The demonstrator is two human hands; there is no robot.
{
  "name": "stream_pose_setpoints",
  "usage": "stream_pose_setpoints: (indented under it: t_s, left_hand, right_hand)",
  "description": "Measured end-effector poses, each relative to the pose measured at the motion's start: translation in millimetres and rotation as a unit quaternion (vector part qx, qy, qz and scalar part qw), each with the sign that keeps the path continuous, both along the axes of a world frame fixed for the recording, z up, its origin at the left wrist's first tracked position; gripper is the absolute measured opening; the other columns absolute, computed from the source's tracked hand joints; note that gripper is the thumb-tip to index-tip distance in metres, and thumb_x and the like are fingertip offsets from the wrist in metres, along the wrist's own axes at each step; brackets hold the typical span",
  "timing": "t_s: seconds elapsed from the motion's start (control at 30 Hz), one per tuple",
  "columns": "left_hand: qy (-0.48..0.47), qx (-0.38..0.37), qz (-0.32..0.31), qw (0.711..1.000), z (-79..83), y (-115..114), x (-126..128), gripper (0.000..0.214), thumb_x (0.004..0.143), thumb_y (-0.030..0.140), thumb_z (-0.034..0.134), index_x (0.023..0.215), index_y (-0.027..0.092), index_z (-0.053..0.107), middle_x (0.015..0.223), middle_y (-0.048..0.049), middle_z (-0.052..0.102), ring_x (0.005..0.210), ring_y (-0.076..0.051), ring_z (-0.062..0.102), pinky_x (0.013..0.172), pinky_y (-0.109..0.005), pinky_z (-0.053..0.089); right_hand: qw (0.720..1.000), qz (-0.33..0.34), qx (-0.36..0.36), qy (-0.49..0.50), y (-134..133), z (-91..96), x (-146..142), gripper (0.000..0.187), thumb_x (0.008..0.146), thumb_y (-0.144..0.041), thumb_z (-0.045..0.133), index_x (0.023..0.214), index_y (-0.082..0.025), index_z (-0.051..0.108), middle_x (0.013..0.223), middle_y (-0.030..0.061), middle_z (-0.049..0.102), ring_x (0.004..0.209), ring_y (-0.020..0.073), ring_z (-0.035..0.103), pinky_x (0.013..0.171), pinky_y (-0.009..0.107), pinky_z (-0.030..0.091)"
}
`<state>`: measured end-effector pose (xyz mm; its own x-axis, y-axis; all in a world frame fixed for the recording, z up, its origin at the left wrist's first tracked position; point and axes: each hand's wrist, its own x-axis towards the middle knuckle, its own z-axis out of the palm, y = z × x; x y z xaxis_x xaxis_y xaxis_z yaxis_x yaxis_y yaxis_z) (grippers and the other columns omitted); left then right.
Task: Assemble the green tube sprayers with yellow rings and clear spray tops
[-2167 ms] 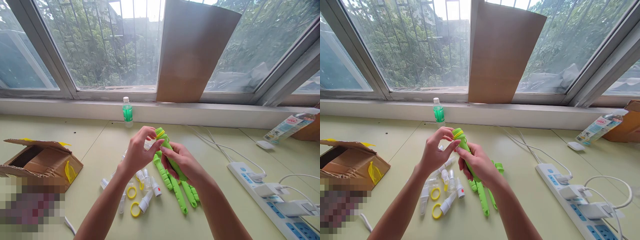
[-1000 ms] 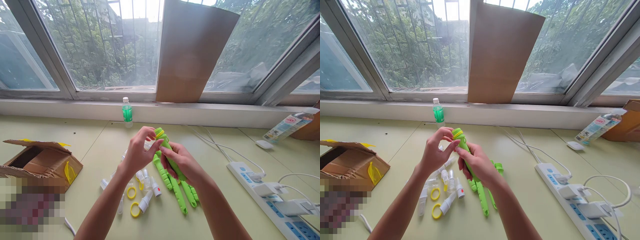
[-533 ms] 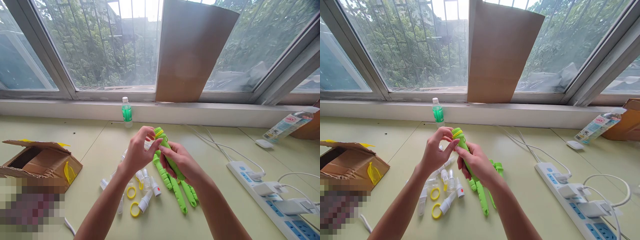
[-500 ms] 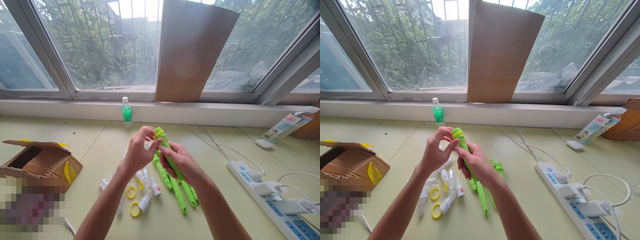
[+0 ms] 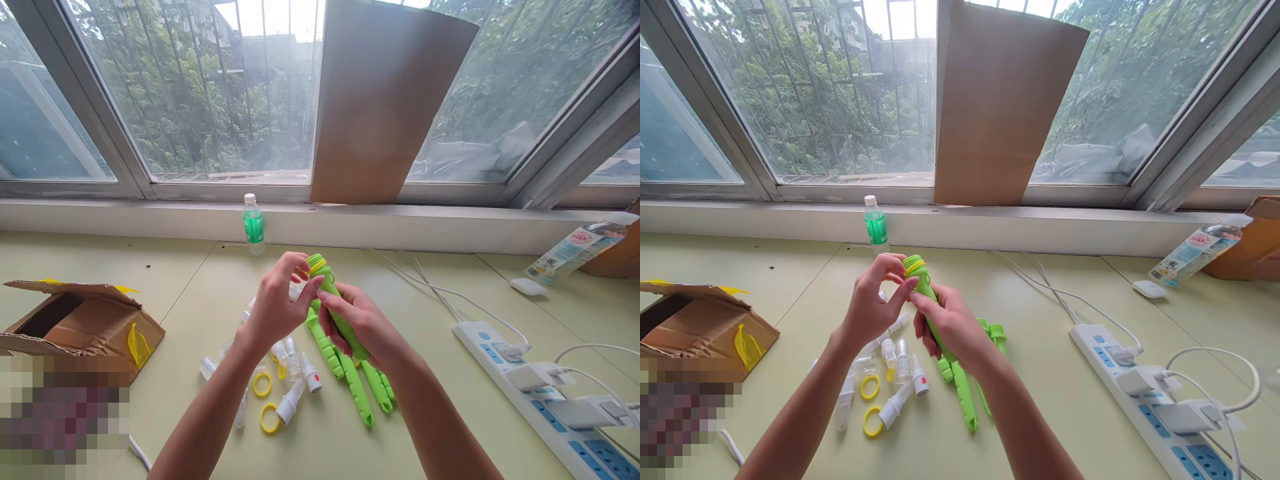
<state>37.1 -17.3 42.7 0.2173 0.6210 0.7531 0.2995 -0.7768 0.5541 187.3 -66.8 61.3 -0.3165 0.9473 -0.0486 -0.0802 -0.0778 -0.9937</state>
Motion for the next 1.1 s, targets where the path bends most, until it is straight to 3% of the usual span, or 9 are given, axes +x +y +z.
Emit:
stream_pose_setpoints:
  t_s: [0.67,0.8,0.9,1.1]
  left_hand:
    - [-0.011,0.018,-0.004,1.0,5.2,-1.6,-2.9,0.012,0.085,0.024,0.064,0.087,0.019,0.053,0.094,-0.0024,0.064,0.072,-0.01,0.062,0.067,-0.027,0.058]
    - [-0.019,0.027,-0.002,0.999,4.8,-0.9,-3.2,0.012,0.084,0.023,0.065,0.087,0.018,0.055,0.094,-0.0024,0.065,0.072,-0.01,0.062,0.067,-0.026,0.057]
    - [-0.031,0.025,-0.011,0.999,4.6,0.1,-2.8,0.013,0.083,0.022,0.066,0.088,0.018,0.055,0.092,-0.0023,0.064,0.074,-0.01,0.062,0.067,-0.026,0.058]
    - [-0.032,0.024,-0.023,0.999,6.0,-0.3,-3.3,0.016,0.082,0.021,0.067,0.09,0.018,0.055,0.096,-0.0024,0.063,0.076,-0.01,0.061,0.067,-0.026,0.058]
  right_hand:
    - [1.0,0.002,-0.009,0.008,-1.9,0.5,-0.7,0.028,0.089,-0.043,0.057,0.08,-0.018,0.051,0.053,-0.0047,0.054,0.032,0.0049,0.04,0.03,0.015,0.028]
    - [1.0,0.002,-0.01,0.018,-4.3,3.3,-0.9,0.025,0.09,-0.043,0.056,0.101,-0.021,0.053,0.054,-0.0058,0.055,0.033,0.0053,0.039,0.029,0.013,0.028]
    - [1.0,0.004,-0.004,0.014,-5.5,5.0,-0.7,0.035,0.091,-0.042,0.056,0.12,-0.024,0.049,0.055,-0.0063,0.055,0.032,0.0058,0.038,0.028,0.013,0.027]
    - [1.0,-0.009,0.014,0.0,-5.6,5.7,0.8,0.037,0.09,-0.042,0.057,0.122,-0.024,0.052,0.056,-0.0055,0.055,0.033,0.006,0.039,0.028,0.014,0.028]
